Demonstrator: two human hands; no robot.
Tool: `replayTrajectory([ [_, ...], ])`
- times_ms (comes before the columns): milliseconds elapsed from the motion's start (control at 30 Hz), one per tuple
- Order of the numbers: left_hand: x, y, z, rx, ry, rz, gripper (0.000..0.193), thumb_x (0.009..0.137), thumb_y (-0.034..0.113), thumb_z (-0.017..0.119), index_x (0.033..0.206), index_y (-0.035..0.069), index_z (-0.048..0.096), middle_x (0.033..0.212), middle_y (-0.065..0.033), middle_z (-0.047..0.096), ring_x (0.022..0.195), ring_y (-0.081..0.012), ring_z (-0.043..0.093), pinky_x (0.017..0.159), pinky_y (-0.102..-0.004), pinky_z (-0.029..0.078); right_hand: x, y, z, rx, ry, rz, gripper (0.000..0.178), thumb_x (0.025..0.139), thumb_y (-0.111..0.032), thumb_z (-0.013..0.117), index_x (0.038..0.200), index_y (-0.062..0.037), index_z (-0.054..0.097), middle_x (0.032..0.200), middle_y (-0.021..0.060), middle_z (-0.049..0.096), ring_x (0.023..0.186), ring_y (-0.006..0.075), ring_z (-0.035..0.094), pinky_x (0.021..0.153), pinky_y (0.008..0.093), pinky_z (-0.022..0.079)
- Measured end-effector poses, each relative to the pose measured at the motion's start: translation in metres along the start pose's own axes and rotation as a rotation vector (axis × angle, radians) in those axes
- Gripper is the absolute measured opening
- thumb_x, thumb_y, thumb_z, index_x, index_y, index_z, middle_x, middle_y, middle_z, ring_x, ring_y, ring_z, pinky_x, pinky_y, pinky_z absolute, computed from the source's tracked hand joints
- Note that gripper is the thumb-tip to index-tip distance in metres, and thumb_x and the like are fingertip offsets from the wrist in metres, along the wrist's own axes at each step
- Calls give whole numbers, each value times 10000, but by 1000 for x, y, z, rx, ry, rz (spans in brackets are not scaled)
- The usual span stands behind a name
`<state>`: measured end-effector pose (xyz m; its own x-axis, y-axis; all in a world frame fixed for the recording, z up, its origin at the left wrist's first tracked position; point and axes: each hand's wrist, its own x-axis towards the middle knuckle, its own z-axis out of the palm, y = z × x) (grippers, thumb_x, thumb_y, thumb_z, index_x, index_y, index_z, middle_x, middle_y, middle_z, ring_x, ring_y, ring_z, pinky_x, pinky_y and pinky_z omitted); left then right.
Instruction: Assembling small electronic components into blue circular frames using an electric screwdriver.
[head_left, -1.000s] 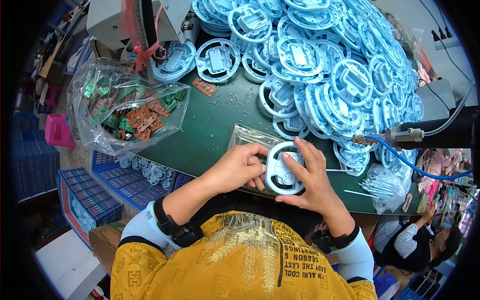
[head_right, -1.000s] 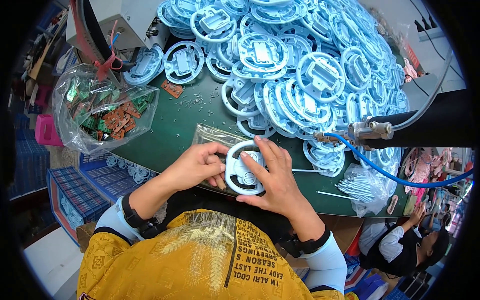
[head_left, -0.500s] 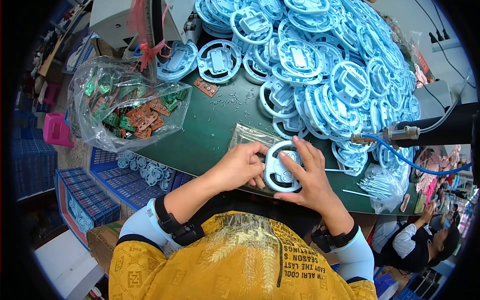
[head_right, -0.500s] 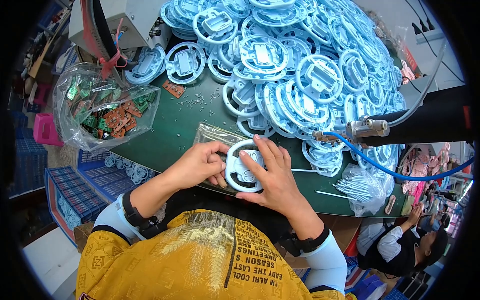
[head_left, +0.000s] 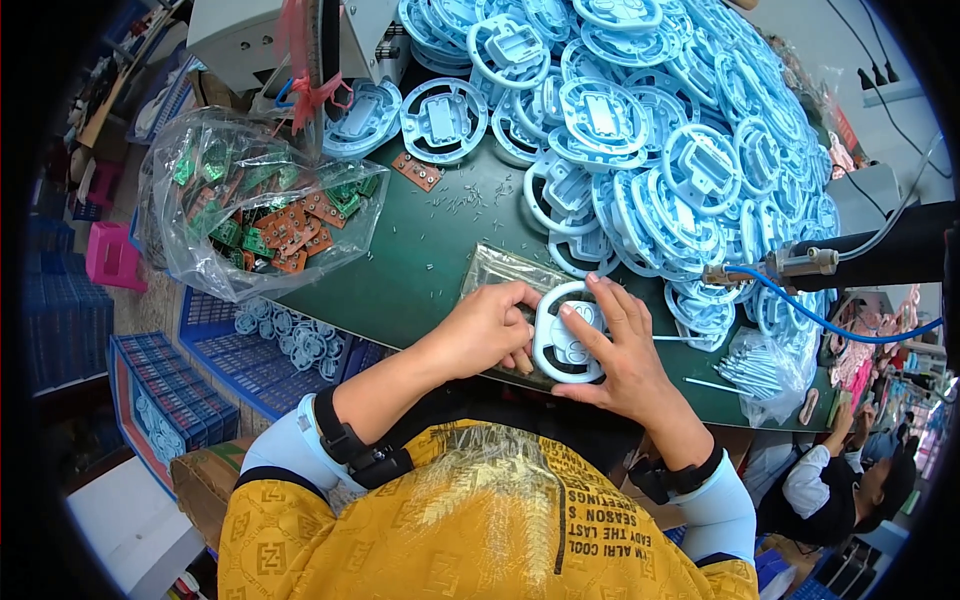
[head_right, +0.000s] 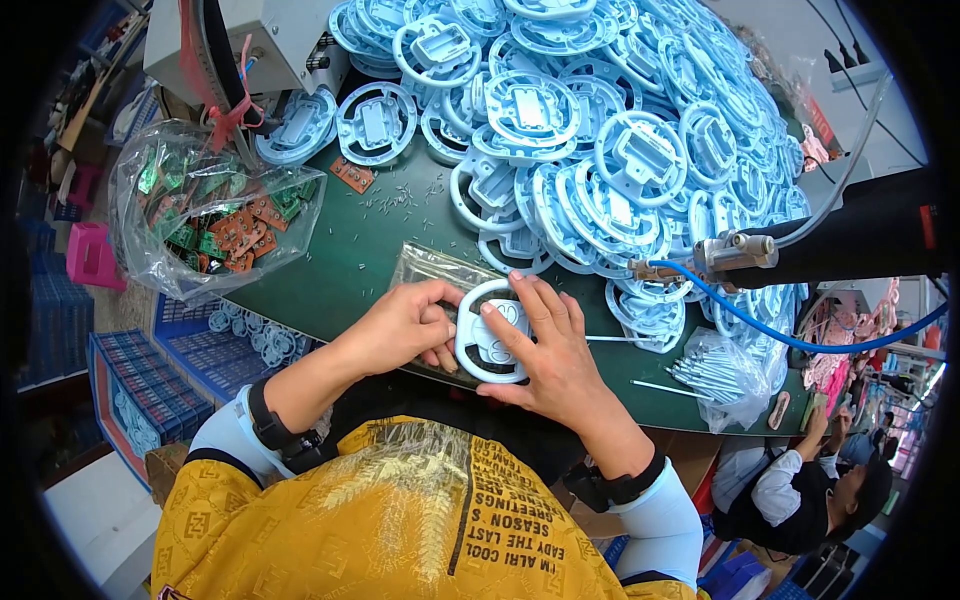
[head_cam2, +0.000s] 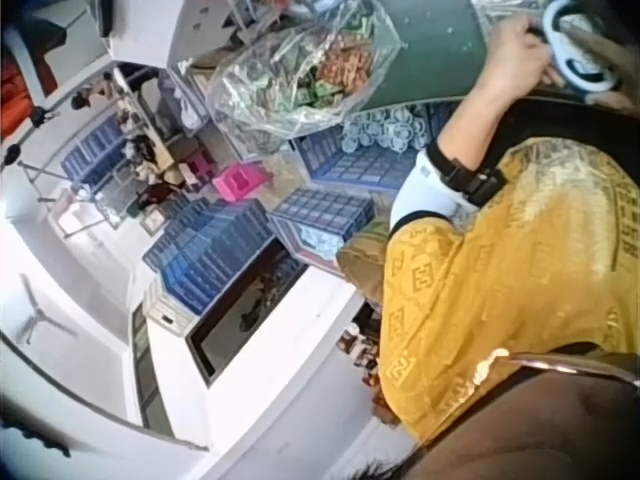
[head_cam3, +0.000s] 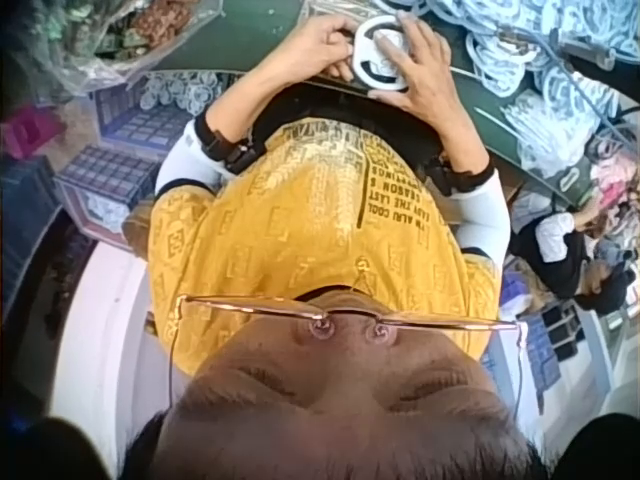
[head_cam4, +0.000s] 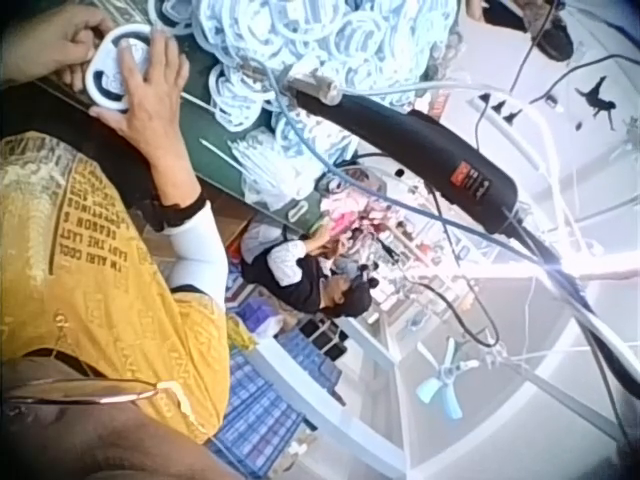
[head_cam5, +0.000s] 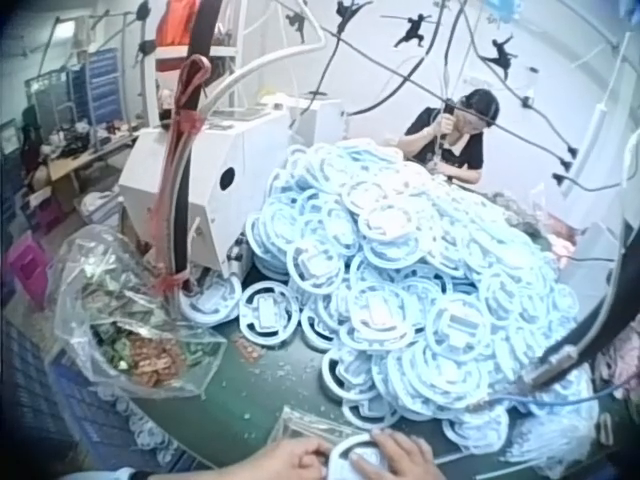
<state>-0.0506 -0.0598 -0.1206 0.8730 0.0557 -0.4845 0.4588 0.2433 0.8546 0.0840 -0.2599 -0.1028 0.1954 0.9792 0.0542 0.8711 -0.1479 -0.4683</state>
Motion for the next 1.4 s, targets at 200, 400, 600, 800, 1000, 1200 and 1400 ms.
replayTrajectory([
  [200,1,14,-7,50,-72,-85,313,994,90,542,1282,-32,528,866,-92,717,716,-160,720,606,-245,544,-1,3,8,-26,-12,-10,883,653,-485,847,1416,-185,521,1539,226,329,1388,411,358,1055,587,317],
  [400,6,19,-3,142,-47,-66,324,997,127,555,1286,-18,539,878,-88,718,702,-170,727,588,-250,547,-4,4,24,-91,139,-10,877,674,-531,819,1407,-155,519,1523,232,344,1381,429,360,1027,626,340],
  [600,11,14,-6,18,-125,-104,326,998,157,545,1286,3,551,903,-106,718,707,-175,726,586,-246,540,-10,-1,20,-121,71,65,929,670,-539,821,1449,-168,477,1550,216,310,1416,393,330,1061,624,293],
  [800,6,16,-1,95,-58,-42,349,981,161,586,1278,-19,551,871,-97,701,701,-155,703,615,-248,560,-29,-15,-10,-91,300,20,764,766,-389,798,1380,-65,479,1466,200,404,1305,366,448,1059,566,340],
  [1000,0,17,9,262,53,182,283,919,94,660,1177,1,591,908,-125,710,760,-194,716,667,-301,568,3,-4,-128,543,1296,43,433,847,-14,610,1260,27,486,1173,171,592,1125,257,578,999,396,437],
  [1200,-3,6,3,1010,327,1166,306,761,-18,705,1049,26,611,1081,-186,675,973,-373,685,820,-423,581,21,8,-173,751,952,-14,435,867,-51,611,1267,58,480,1044,167,632,934,257,672,869,387,534],
  [1400,-16,-7,3,1011,327,1101,301,733,-6,727,1016,16,627,1164,-175,634,1121,-369,597,941,-476,475,49,-46,-189,709,908,-167,376,870,-30,647,1207,63,507,890,106,621,725,217,680,703,325,550],
])
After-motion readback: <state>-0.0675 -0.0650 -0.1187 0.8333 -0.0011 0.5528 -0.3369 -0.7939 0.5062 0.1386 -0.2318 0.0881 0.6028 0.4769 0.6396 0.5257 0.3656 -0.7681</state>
